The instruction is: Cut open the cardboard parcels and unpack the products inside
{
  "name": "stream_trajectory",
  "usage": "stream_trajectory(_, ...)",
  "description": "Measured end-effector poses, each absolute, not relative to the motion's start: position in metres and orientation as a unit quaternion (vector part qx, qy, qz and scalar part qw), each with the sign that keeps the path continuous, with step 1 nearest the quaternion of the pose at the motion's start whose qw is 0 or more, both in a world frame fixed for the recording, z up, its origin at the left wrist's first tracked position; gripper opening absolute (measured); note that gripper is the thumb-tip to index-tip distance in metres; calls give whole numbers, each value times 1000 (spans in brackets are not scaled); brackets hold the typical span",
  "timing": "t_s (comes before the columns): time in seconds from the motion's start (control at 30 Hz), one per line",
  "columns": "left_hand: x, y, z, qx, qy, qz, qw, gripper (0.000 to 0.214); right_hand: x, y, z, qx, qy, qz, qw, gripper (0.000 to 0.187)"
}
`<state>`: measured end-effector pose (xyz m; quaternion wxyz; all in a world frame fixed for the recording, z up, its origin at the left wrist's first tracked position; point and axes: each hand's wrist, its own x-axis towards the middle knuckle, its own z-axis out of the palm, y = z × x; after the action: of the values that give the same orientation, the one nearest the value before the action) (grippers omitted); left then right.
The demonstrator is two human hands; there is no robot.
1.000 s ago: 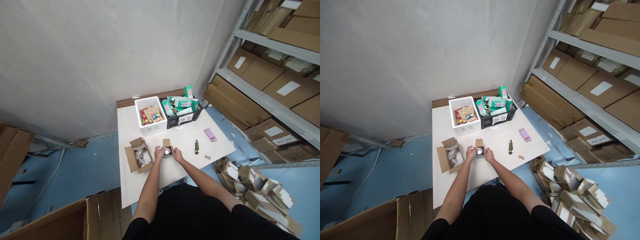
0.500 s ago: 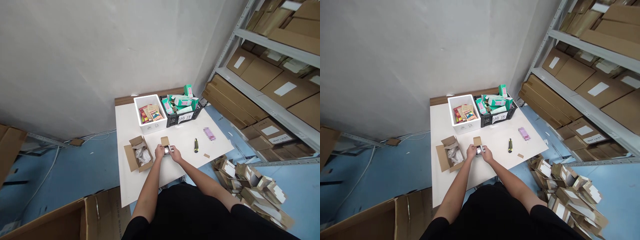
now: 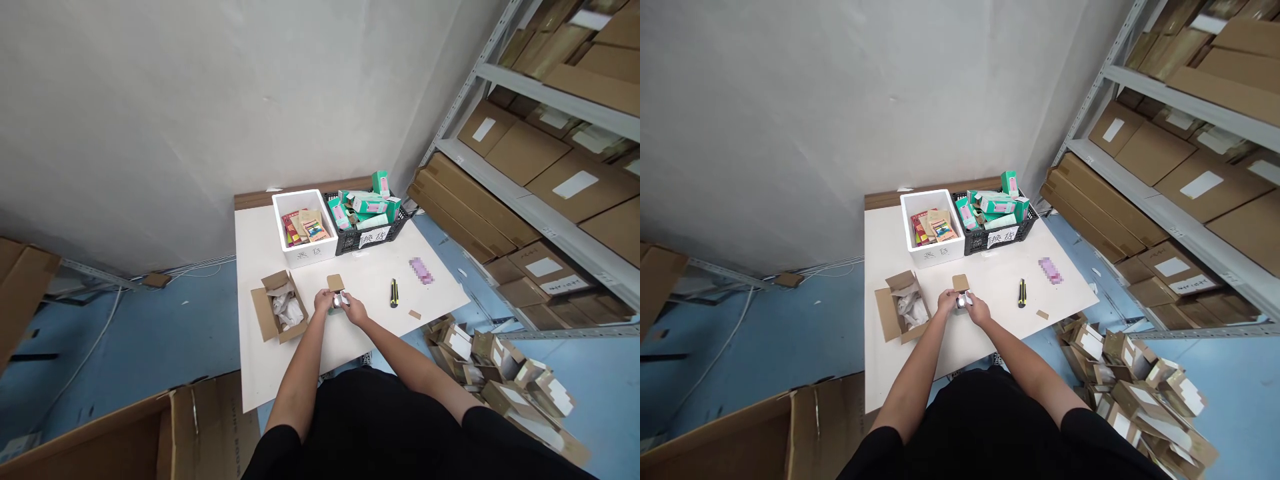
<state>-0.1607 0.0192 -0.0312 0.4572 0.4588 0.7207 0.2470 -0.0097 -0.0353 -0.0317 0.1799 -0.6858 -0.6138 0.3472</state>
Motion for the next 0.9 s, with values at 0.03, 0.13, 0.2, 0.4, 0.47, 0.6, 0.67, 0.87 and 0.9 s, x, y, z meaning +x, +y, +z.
stream_trajectory(0.03,-161,15,-32,455,708,265,470,24,-7,-35,-31,-687,-612,350,177,41)
stream_trajectory(0.13,-167,5,-33,440,668,314,511,36,-3,-33,-31,-686,-611,355,173,41)
stream_trajectory(0.2,-172,-1,-36,434,646,341,527,43,-5,-32,-32,-684,-610,361,174,42)
stream_trajectory(0.4,-176,-5,-45,441,610,395,527,38,-13,-27,-38,-645,-570,441,253,46)
stream_trajectory(0.47,-176,-3,-47,448,609,409,511,35,-12,-29,-41,-627,-531,476,314,44)
stream_trajectory(0.6,-181,-2,-47,476,601,415,489,20,-5,-40,-43,-641,-465,468,392,48)
stream_trajectory(0.67,-188,-7,-46,499,587,402,494,21,-1,-47,-42,-631,-483,466,390,56)
stream_trajectory(0.87,-205,-24,-39,593,523,334,512,49,0,-51,-41,-584,-574,444,363,48)
stream_trajectory(0.9,-205,-25,-37,604,524,328,503,48,-1,-50,-42,-588,-576,437,363,45)
